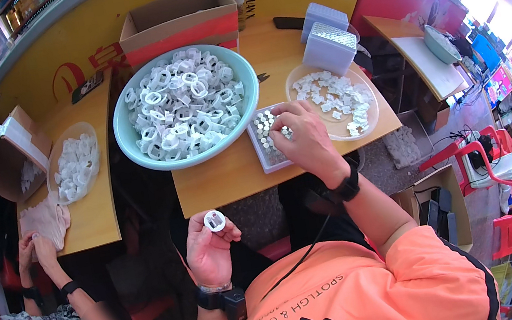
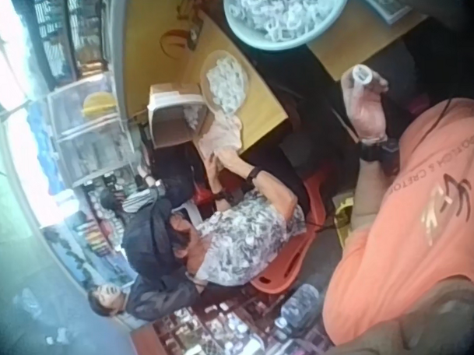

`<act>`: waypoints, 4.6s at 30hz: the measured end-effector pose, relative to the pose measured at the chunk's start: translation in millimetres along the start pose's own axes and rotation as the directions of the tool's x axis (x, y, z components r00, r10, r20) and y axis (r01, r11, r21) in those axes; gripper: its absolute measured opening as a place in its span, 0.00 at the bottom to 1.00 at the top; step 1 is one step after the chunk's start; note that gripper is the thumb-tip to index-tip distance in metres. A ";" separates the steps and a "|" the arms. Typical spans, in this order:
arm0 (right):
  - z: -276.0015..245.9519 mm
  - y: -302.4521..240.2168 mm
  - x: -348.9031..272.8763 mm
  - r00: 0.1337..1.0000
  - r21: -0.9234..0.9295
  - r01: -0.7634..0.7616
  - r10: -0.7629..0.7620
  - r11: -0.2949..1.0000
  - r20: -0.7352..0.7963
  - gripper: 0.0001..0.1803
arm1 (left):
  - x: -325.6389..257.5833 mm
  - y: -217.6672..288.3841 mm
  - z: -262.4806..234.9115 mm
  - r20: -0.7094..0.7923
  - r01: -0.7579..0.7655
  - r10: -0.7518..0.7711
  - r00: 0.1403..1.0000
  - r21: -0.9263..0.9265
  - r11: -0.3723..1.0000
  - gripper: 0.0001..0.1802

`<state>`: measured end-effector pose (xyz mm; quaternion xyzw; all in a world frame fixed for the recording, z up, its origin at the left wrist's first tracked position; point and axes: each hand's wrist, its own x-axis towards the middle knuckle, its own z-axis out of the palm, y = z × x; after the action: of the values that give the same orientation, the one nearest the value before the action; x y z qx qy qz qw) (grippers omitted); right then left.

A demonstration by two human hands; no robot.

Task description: Assemble small electronic or mechanical components into white plastic circular housings.

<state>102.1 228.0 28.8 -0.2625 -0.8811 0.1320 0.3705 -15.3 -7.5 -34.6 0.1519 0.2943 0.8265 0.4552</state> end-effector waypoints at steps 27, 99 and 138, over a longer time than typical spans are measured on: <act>4.5 -86.1 -53.6 0.893 0.286 0.385 -0.433 0.877 0.126 0.07 | -6.3 -3.4 12.6 0.018 0.065 -0.068 0.998 0.120 0.991 0.12; -8.2 -69.0 -26.2 0.962 0.358 0.255 -0.272 0.898 -0.001 0.06 | -3.0 -0.7 5.3 0.044 0.014 -0.012 0.999 -0.042 0.999 0.14; 19.9 -70.2 -63.2 0.666 0.662 -0.744 0.018 0.089 0.746 0.08 | -6.1 -3.2 13.7 0.066 0.032 -0.052 0.996 0.267 0.963 0.15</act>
<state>99.3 133.8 8.1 -0.1595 -0.5505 0.8116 0.1134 -2.8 -6.6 -25.9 0.2353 0.3890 0.7636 0.4586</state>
